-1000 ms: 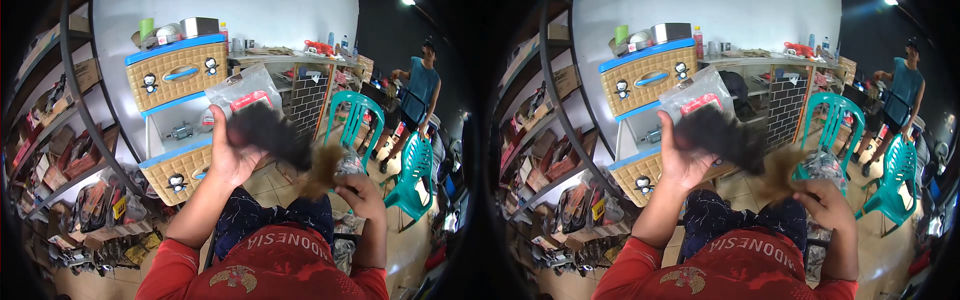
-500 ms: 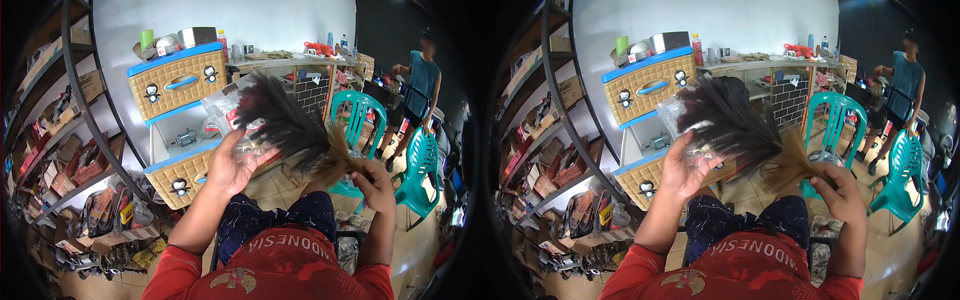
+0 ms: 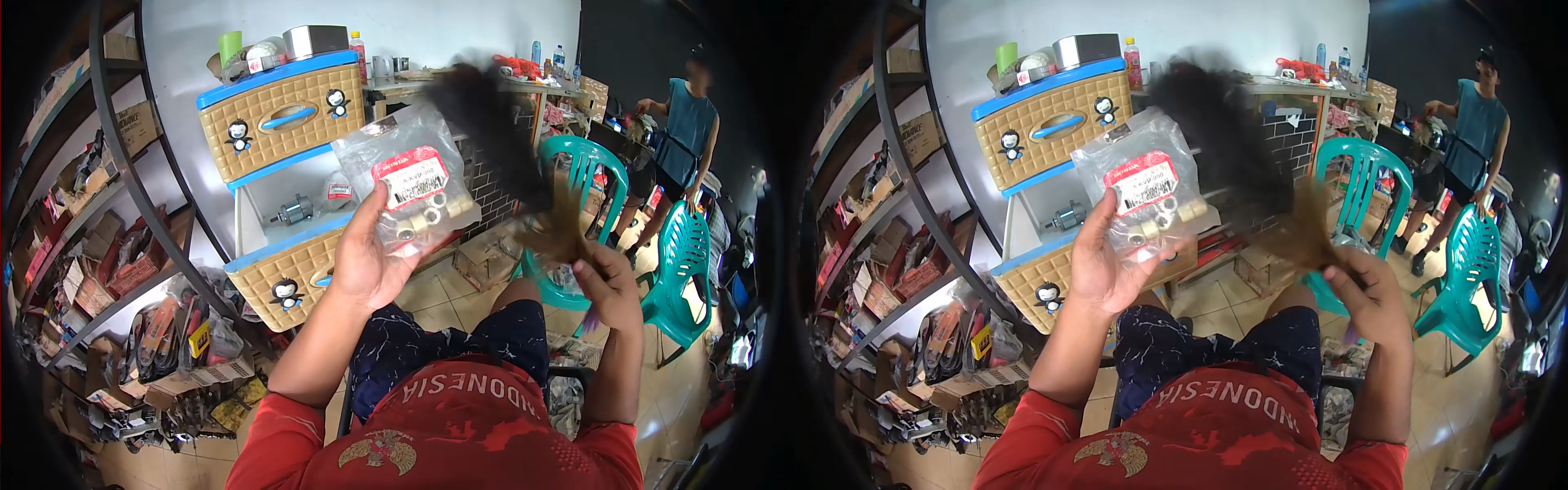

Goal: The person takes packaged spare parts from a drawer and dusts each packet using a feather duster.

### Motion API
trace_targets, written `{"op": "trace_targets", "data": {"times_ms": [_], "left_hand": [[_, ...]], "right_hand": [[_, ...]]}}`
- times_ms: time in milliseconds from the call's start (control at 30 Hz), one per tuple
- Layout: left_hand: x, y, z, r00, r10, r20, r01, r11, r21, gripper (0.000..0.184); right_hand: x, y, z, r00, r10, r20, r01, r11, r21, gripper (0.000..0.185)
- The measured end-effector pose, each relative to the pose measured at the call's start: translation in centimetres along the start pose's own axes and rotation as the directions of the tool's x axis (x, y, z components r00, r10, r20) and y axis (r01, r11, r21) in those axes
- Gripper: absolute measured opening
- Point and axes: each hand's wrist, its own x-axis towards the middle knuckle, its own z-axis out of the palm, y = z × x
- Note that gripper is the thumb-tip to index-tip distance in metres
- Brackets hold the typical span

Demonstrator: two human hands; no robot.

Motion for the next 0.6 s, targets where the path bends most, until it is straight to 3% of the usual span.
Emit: {"op": "trace_targets", "data": {"times_ms": [33,67,133,167,200,267,300,333,400,433,533,567,600], "left_hand": [[0.4,-0.2,-0.6,0.999,0.032,0.005,-0.032,0.999,0.015,0.047],[1.0,-0.3,-3.0,0.976,0.034,0.214,0.001,0.987,-0.161,0.043],[0.6,-1.8,-4.0,0.993,0.097,0.062,-0.088,0.987,-0.137,0.037],[0.3,-1.3,-1.7,0.993,0.108,-0.038,-0.109,0.994,-0.027,0.036],[1.8,-0.7,-3.6,0.946,-0.001,0.326,0.047,0.990,-0.134,0.041],[1.3,-0.7,-0.2,1.000,-0.010,0.020,0.011,0.999,-0.041,0.044],[1.5,-0.8,-0.5,0.997,-0.021,0.072,0.024,0.999,-0.039,0.045],[2.2,-1.5,-3.3,0.965,-0.011,0.263,0.031,0.997,-0.074,0.044],[1.6,-2.6,-1.6,0.981,0.178,0.075,-0.183,0.981,0.060,0.043],[1.9,-1.9,-1.4,0.986,0.030,0.161,-0.012,0.994,-0.112,0.041],[2.7,-1.9,0.6,0.999,0.000,0.035,-0.001,1.000,0.030,0.039],[2.8,-2.1,0.5,0.999,-0.016,0.032,0.015,1.000,0.013,0.036],[3.3,-2.2,-1.0,0.990,-0.023,0.141,0.024,1.000,-0.005,0.035]], "right_hand": [[-0.3,-0.3,-0.2,0.989,-0.038,0.146,0.050,0.996,-0.081,0.017],[-0.5,-0.3,-0.1,0.989,-0.030,0.143,0.042,0.996,-0.080,0.017],[-0.8,-0.5,0.1,0.966,-0.125,0.228,0.128,0.992,-0.001,0.017],[-0.6,-0.5,-0.5,0.982,-0.109,0.157,0.118,0.991,-0.056,0.019],[-0.8,-0.3,-0.9,0.984,-0.105,0.142,0.114,0.992,-0.058,0.019],[-1.3,0.0,-1.5,0.996,0.069,0.052,-0.063,0.992,-0.111,0.023],[-1.6,-0.3,-1.7,0.984,0.063,0.166,-0.053,0.997,-0.061,0.023],[-1.9,-0.7,-1.5,0.987,0.071,0.145,-0.062,0.996,-0.062,0.023],[-2.4,-1.8,-1.3,0.990,0.005,0.139,-0.006,1.000,0.005,0.023],[-2.5,-1.3,-1.7,0.998,-0.016,0.053,0.016,1.000,-0.005,0.023],[-3.4,-1.2,-1.3,0.991,0.036,-0.129,-0.036,0.999,0.002,0.024],[-3.8,-0.3,-2.1,1.000,0.019,-0.010,-0.021,0.991,-0.132,0.023],[-4.1,-0.5,-2.0,0.999,0.022,-0.034,-0.026,0.989,-0.142,0.023]]}}
